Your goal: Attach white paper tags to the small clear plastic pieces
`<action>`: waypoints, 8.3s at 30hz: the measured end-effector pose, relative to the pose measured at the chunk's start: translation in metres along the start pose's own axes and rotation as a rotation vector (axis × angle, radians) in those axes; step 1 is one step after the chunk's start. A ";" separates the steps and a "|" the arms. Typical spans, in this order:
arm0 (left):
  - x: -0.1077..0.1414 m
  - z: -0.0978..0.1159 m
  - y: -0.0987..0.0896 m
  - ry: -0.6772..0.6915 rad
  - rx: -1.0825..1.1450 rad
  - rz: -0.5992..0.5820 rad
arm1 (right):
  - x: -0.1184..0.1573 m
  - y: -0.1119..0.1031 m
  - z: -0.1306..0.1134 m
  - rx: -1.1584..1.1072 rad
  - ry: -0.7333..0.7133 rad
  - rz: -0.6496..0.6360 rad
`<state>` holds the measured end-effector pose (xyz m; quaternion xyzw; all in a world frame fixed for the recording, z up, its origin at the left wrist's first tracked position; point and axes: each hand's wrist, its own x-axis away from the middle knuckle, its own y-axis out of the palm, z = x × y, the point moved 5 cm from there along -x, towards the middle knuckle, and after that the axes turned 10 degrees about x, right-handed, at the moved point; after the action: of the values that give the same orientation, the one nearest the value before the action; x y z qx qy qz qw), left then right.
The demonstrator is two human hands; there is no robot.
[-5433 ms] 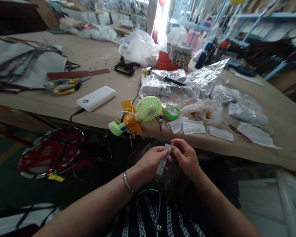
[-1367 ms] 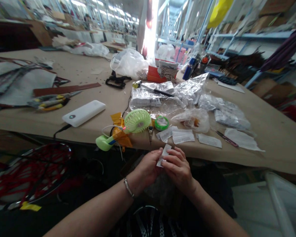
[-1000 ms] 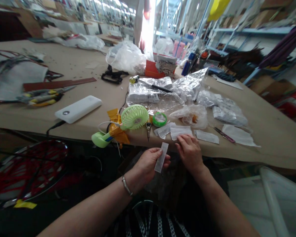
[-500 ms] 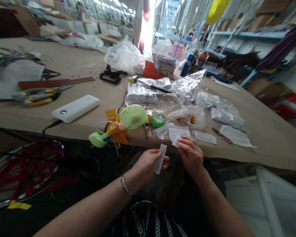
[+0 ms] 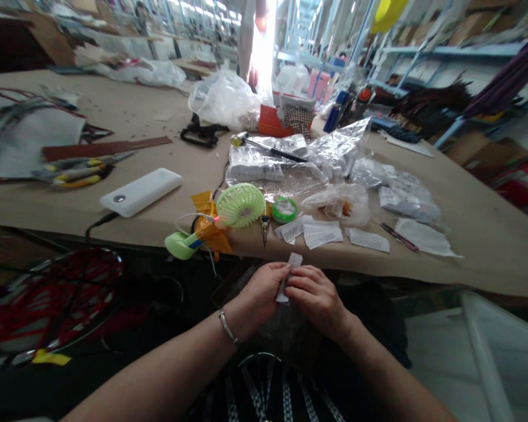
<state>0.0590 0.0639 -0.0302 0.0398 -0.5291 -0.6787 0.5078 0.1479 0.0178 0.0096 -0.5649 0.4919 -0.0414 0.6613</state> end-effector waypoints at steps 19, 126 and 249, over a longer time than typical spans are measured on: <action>0.004 0.001 -0.007 -0.050 -0.257 0.160 | 0.079 -0.060 0.125 0.667 0.517 -0.034; 0.034 0.030 -0.033 0.305 -0.660 0.045 | -0.017 0.063 0.024 -1.090 1.084 -0.006; 0.006 -0.002 -0.006 0.008 -0.222 0.041 | 0.001 -0.015 0.076 0.531 0.366 -0.023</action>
<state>0.0539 0.0576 -0.0325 -0.0251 -0.4492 -0.7225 0.5250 0.2092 0.0654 0.0110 -0.3614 0.5681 -0.2769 0.6856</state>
